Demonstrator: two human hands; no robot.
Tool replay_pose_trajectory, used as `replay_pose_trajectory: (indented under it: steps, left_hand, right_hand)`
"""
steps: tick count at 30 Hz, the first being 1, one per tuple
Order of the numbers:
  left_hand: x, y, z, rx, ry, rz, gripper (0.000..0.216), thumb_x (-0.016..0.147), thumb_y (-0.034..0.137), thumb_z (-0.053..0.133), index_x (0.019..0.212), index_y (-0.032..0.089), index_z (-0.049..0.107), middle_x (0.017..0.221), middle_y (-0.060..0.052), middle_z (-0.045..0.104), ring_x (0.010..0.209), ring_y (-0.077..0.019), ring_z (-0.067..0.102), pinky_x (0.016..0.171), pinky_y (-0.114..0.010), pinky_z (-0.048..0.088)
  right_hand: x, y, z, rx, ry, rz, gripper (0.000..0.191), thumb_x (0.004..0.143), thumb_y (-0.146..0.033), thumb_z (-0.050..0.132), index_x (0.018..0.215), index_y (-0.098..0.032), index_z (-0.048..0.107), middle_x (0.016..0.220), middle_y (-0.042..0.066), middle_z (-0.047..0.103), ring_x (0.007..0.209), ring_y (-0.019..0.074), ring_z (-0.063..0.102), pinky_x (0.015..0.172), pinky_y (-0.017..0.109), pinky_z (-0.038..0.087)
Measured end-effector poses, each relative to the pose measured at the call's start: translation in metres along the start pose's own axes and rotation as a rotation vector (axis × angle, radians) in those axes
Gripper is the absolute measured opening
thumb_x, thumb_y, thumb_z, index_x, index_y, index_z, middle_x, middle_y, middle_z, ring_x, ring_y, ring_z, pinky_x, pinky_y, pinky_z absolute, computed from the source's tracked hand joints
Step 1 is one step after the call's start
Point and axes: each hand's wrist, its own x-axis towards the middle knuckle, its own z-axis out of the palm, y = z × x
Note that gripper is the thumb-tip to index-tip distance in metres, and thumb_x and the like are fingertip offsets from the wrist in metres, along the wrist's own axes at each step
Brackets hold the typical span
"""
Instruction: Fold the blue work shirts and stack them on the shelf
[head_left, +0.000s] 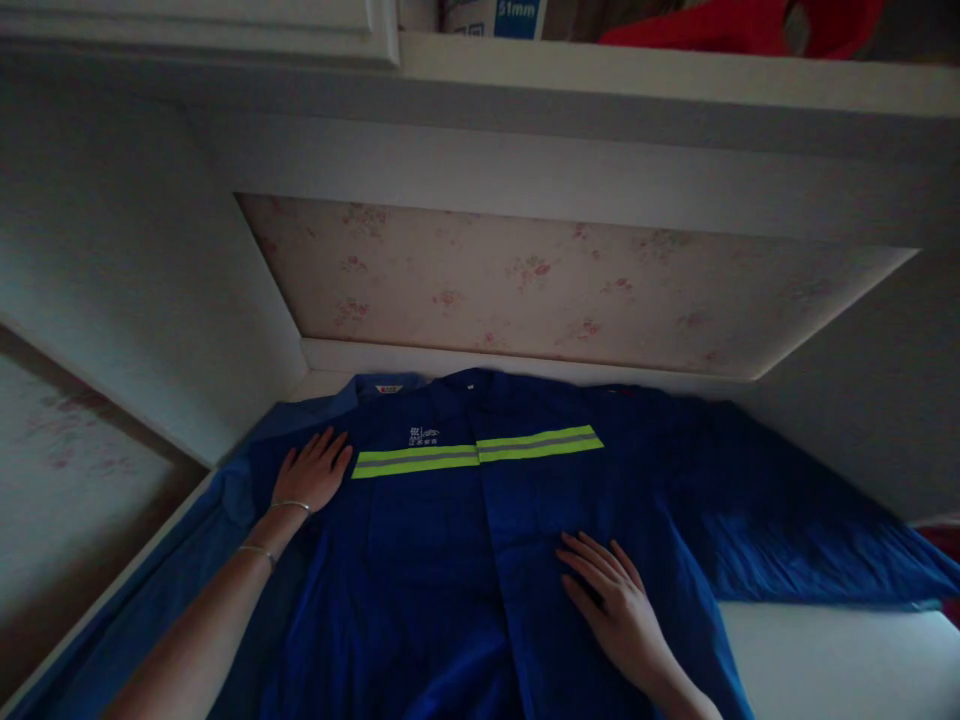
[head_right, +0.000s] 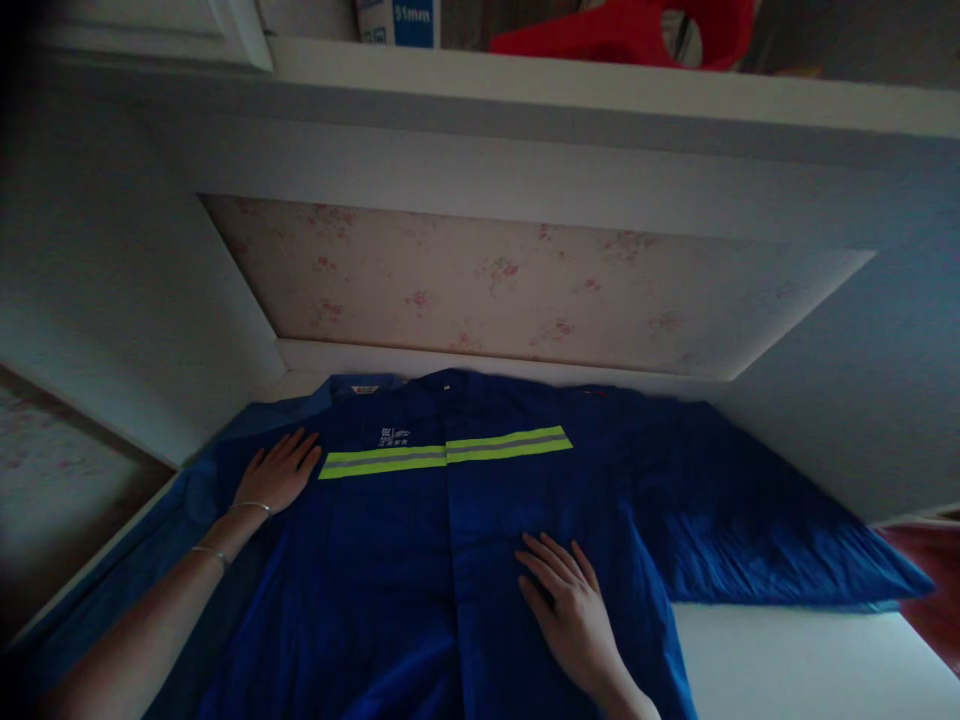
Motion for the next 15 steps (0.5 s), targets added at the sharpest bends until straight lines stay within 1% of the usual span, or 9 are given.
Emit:
replay_pose_trajectory:
  steps: [2, 3, 4, 6, 8, 9, 11, 13, 15]
  left_hand:
    - [0.000, -0.004, 0.002, 0.027, -0.011, -0.020, 0.063, 0.097, 0.046, 0.023, 0.152, 0.020, 0.042, 0.163, -0.009, 0.031, 0.150, -0.0323, 0.026, 0.118, -0.060, 0.018]
    - [0.001, -0.004, 0.003, 0.039, -0.016, -0.031, 0.064, 0.097, 0.048, 0.023, 0.152, 0.021, 0.040, 0.163, -0.008, 0.030, 0.150, -0.0316, 0.025, 0.119, -0.059, 0.017]
    - [0.001, -0.005, 0.004, 0.049, -0.023, -0.042, 0.064, 0.097, 0.049, 0.023, 0.153, 0.023, 0.039, 0.164, -0.007, 0.029, 0.151, -0.0307, 0.024, 0.119, -0.058, 0.016]
    - [0.003, -0.006, 0.008, 0.059, -0.030, -0.054, 0.065, 0.096, 0.051, 0.023, 0.154, 0.025, 0.036, 0.164, -0.006, 0.027, 0.151, -0.0298, 0.023, 0.119, -0.058, 0.016]
    - [0.004, -0.008, 0.012, 0.061, -0.024, -0.048, 0.066, 0.096, 0.051, 0.022, 0.154, 0.025, 0.036, 0.165, -0.005, 0.025, 0.151, -0.0299, 0.023, 0.120, -0.057, 0.016]
    - [0.005, -0.009, 0.013, 0.064, -0.020, -0.043, 0.066, 0.095, 0.051, 0.023, 0.154, 0.025, 0.036, 0.165, -0.005, 0.026, 0.151, -0.0301, 0.022, 0.120, -0.057, 0.016]
    - [0.006, -0.012, 0.015, 0.071, -0.015, -0.035, 0.066, 0.095, 0.050, 0.023, 0.154, 0.024, 0.036, 0.165, -0.005, 0.026, 0.151, -0.0303, 0.022, 0.120, -0.057, 0.016]
    - [0.006, -0.014, 0.016, 0.071, -0.024, -0.040, 0.067, 0.094, 0.050, 0.025, 0.154, 0.024, 0.037, 0.165, -0.005, 0.026, 0.151, -0.0302, 0.022, 0.120, -0.056, 0.016]
    - [0.006, -0.014, 0.016, 0.064, -0.030, -0.046, 0.066, 0.093, 0.049, 0.027, 0.153, 0.024, 0.038, 0.165, -0.005, 0.026, 0.151, -0.0299, 0.022, 0.120, -0.056, 0.016]
  right_hand:
    - [0.013, 0.002, -0.015, 0.150, -0.081, 0.091, 0.032, 0.097, -0.050, 0.053, 0.121, -0.037, 0.070, 0.131, -0.001, 0.067, 0.125, 0.0287, 0.060, 0.108, 0.058, 0.044]
    - [0.023, 0.006, -0.025, 0.232, -0.102, 0.138, 0.034, 0.097, -0.052, 0.052, 0.121, -0.036, 0.070, 0.127, 0.000, 0.070, 0.120, 0.0275, 0.063, 0.105, 0.054, 0.049]
    - [0.037, 0.013, -0.034, 0.302, -0.090, 0.181, 0.037, 0.097, -0.053, 0.051, 0.122, -0.034, 0.070, 0.125, 0.001, 0.071, 0.117, 0.0263, 0.066, 0.102, 0.049, 0.052]
    - [0.072, 0.034, -0.050, 0.349, 0.045, 0.243, 0.043, 0.097, -0.053, 0.048, 0.127, -0.029, 0.067, 0.127, 0.005, 0.070, 0.116, 0.0252, 0.065, 0.101, 0.044, 0.053]
    - [0.113, 0.067, -0.058, 0.242, 0.223, 0.248, 0.048, 0.098, -0.052, 0.045, 0.131, -0.024, 0.064, 0.136, 0.008, 0.064, 0.128, 0.0266, 0.057, 0.111, 0.047, 0.043]
    - [0.132, 0.085, -0.058, 0.160, 0.254, 0.246, 0.050, 0.100, -0.050, 0.040, 0.135, -0.021, 0.061, 0.141, 0.010, 0.059, 0.133, 0.0267, 0.052, 0.115, 0.048, 0.038]
    - [0.161, 0.122, -0.051, 0.013, 0.199, 0.248, 0.053, 0.101, -0.045, 0.034, 0.141, -0.017, 0.056, 0.149, 0.012, 0.051, 0.140, 0.0273, 0.043, 0.118, 0.050, 0.032]
    - [0.177, 0.151, -0.040, -0.053, 0.117, 0.261, 0.052, 0.100, -0.044, 0.036, 0.137, -0.016, 0.059, 0.148, 0.013, 0.052, 0.141, 0.0301, 0.042, 0.116, 0.053, 0.032]
    - [0.181, 0.169, -0.029, -0.061, 0.092, 0.277, 0.050, 0.098, -0.044, 0.039, 0.131, -0.017, 0.063, 0.144, 0.012, 0.057, 0.139, 0.0320, 0.045, 0.115, 0.056, 0.032]
